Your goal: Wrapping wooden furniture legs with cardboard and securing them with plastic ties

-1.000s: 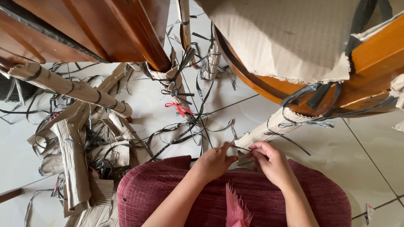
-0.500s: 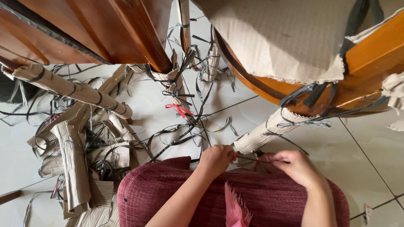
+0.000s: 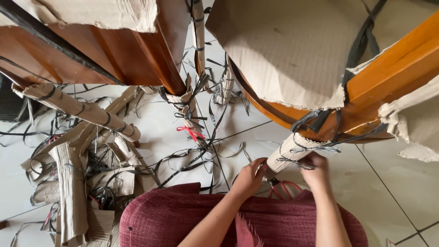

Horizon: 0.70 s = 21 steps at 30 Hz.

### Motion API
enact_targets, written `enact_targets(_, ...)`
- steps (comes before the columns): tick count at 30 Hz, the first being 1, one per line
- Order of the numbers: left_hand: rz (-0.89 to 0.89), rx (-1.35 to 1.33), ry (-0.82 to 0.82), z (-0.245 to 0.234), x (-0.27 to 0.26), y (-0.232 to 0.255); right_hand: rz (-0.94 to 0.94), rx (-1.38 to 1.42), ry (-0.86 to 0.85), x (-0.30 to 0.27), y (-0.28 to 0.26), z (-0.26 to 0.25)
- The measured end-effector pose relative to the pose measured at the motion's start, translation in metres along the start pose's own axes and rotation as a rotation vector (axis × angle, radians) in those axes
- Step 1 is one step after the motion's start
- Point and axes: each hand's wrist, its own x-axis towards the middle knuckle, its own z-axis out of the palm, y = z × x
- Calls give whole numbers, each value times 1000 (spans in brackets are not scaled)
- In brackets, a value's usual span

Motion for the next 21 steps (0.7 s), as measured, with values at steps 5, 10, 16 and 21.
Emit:
enact_targets(5, -158, -555, 61, 18, 16, -12, 45, -43, -439, 7, -75, 11)
enact_targets(10, -103, -1041, 116, 16, 34, -14, -135, -395, -602, 18, -69, 7)
enact_targets(16, -143, -843, 223, 15, 25, -22, 1, -416, -524, 2, -68, -5)
enact_targets(21, 175, -374, 292, 7, 7, -19, 241, -273, -357, -30, -69, -16)
